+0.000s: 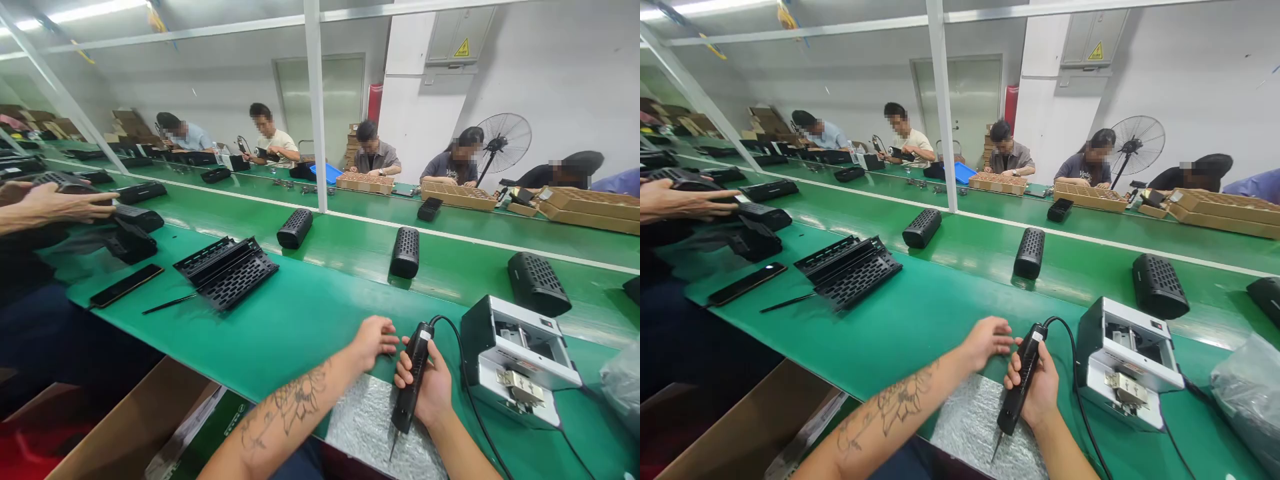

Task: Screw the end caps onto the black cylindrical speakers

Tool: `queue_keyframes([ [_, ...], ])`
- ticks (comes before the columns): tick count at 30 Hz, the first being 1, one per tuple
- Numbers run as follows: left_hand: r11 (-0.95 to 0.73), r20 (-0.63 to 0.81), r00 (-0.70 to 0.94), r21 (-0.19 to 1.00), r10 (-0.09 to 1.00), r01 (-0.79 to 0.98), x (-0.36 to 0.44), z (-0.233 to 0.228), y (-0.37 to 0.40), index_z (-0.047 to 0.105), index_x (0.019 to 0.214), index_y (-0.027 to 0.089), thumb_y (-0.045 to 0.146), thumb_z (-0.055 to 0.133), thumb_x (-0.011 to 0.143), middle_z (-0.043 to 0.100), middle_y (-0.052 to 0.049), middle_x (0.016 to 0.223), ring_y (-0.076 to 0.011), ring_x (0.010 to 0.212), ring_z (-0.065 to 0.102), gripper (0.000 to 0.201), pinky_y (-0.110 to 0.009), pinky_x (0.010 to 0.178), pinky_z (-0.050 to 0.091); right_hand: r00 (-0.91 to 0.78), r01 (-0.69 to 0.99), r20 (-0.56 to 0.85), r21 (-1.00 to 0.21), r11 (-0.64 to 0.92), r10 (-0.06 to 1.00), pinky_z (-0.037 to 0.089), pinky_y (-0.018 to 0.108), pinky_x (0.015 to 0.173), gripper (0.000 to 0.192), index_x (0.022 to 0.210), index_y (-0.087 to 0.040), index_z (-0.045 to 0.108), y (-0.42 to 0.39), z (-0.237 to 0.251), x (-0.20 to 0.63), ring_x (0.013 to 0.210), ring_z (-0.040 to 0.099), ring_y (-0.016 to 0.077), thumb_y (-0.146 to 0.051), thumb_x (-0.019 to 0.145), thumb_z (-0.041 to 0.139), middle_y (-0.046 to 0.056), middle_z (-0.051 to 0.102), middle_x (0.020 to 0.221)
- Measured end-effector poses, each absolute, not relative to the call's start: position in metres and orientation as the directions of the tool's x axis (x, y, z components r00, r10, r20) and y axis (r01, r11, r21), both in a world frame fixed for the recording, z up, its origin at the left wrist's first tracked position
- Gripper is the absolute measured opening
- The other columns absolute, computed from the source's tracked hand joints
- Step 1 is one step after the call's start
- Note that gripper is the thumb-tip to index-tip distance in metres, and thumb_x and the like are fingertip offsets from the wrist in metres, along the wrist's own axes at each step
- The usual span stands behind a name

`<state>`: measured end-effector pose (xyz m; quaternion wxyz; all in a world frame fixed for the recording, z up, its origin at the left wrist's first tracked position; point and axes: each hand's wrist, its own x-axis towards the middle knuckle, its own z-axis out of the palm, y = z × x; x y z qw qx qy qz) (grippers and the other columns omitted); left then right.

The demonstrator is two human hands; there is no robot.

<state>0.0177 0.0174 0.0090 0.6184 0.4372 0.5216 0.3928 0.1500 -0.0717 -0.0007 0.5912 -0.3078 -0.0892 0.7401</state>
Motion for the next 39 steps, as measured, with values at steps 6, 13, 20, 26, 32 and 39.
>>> queue_keyframes([
  [6,0.161,-0.028,-0.482,0.958,0.876,0.236,-0.104,0.045,0.16,0.043,0.146,0.02,0.02,0.071,0.091,0.045,-0.02,0.161,-0.0264,0.151,0.05,0.062,-0.043,0.126,0.043,-0.076,-0.834,-0.419,-0.471,-0.288,0.905,0.044,0.026,0.046,0.047,0.121,-0.019,0.072,-0.073,0.004,0.145,0.046,0.047,0.0112,-0.057,0.093,0.071,-0.006,0.055,0.065],
  [13,0.255,0.131,-0.705,0.874,0.697,0.414,-0.202,0.042,0.266,0.014,0.165,0.014,0.024,0.092,0.076,0.016,-0.031,0.174,-0.0409,0.169,0.015,0.118,-0.057,0.138,0.015,-0.119,-0.857,-0.467,-0.398,-0.329,0.876,0.045,0.027,0.044,0.057,0.136,-0.023,0.067,-0.076,-0.016,0.15,0.046,0.044,0.0107,-0.059,0.092,0.075,-0.007,0.05,0.067],
  [20,0.281,0.092,-0.728,0.884,0.679,0.374,-0.228,0.028,0.317,0.016,0.165,0.021,0.029,0.098,0.074,0.029,-0.026,0.168,-0.036,0.161,0.037,0.123,-0.05,0.134,0.03,-0.158,-0.848,-0.466,-0.387,-0.362,0.87,0.048,0.028,0.045,0.052,0.136,-0.025,0.068,-0.083,-0.03,0.159,0.047,0.045,0.0098,-0.046,0.091,0.082,-0.006,0.051,0.07],
  [26,0.201,0.046,-0.715,0.945,0.697,0.258,-0.203,0.042,0.286,0.031,0.158,0.015,0.031,0.094,0.081,0.045,-0.023,0.157,-0.0292,0.142,0.058,0.1,-0.042,0.122,0.047,-0.061,-0.83,-0.494,-0.458,-0.319,0.867,0.044,0.025,0.045,0.043,0.105,-0.022,0.074,-0.075,-0.008,0.153,0.046,0.042,0.0075,-0.05,0.079,0.094,-0.007,0.048,0.065],
  [32,-0.023,0.121,-0.472,0.978,0.873,0.208,-0.166,0.044,0.153,0.051,0.151,0.018,0.029,0.101,0.067,0.066,-0.012,0.144,-0.025,0.129,0.068,0.099,-0.037,0.115,0.054,-0.203,-0.702,-0.294,-0.621,-0.349,0.934,0.054,0.034,0.057,0.048,0.111,-0.028,0.074,-0.099,0.041,0.166,0.052,0.053,0.0126,-0.069,0.087,0.081,-0.004,0.056,0.067],
  [39,-0.218,0.202,0.085,0.936,0.976,0.277,-0.153,0.018,-0.028,0.058,0.152,0.022,0.052,0.103,0.057,0.068,-0.014,0.146,-0.0393,0.136,0.067,0.109,-0.054,0.117,0.057,0.528,0.006,0.445,-0.853,0.521,0.723,0.052,0.036,0.045,0.028,0.093,-0.021,0.078,-0.137,0.13,0.24,0.046,0.057,0.0189,-0.045,0.082,0.085,0.0,0.065,0.061],
])
